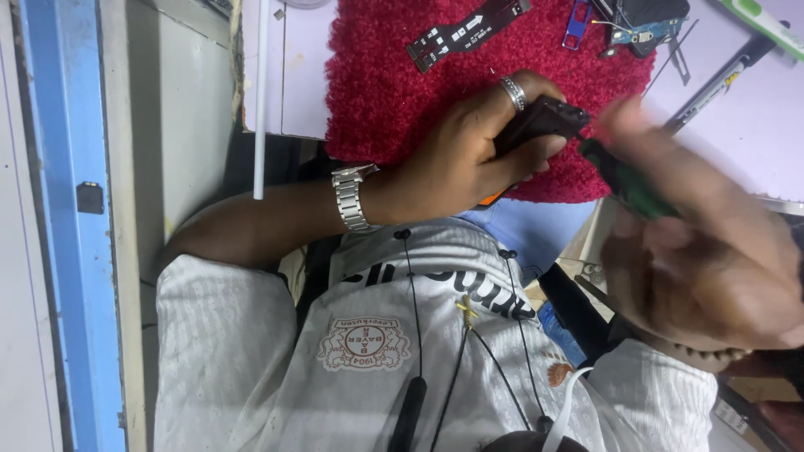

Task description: Repairing a mobile phone by unscrewing components and handling internal parts

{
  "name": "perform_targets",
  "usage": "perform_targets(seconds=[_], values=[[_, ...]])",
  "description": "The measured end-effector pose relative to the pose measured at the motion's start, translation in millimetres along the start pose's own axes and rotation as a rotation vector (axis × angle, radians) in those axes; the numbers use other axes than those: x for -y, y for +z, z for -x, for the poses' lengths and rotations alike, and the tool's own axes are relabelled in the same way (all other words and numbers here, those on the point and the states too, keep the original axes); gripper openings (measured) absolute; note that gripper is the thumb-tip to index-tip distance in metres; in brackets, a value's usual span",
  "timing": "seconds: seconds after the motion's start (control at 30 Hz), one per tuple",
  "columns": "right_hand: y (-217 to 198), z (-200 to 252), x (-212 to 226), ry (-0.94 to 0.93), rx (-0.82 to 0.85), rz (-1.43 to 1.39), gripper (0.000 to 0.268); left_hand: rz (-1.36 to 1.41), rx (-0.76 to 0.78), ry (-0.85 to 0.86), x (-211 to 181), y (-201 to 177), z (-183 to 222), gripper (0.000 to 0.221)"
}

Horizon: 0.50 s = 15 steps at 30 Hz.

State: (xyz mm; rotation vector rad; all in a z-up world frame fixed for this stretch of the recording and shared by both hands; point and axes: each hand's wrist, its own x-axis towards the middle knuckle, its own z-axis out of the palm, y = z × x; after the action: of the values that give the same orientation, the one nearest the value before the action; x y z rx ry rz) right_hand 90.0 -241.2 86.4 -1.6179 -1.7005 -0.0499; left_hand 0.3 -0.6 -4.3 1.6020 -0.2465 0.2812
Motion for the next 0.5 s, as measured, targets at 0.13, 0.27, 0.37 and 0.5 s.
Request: perform_targets(seconds=[0.13, 0.27, 0.37, 0.5], values=[[-17.6, 52.9, -17.4, 0.406, 0.469, 0.190, 0.063, -0.036, 0.014, -0.007, -0.8, 1.0, -1.8, 0.031], [-16.5, 17.1, -3.9, 0.344, 0.449, 0.338, 0.032, 0.024, 0.007, 0.015, 0.7, 0.4, -2.7, 0.021], [-18.4, -7.6, 8.0, 0.316, 0.422, 0.462, 0.041, -0.102, 0.043, 0.036, -3.1, -2.3, -2.3, 0.038], [10.0, -32.6, -6.4, 0.046, -0.092, 0.033, 0.075, -0.017, 0.034, -0.060, 1.0, 1.0, -0.8, 0.026]])
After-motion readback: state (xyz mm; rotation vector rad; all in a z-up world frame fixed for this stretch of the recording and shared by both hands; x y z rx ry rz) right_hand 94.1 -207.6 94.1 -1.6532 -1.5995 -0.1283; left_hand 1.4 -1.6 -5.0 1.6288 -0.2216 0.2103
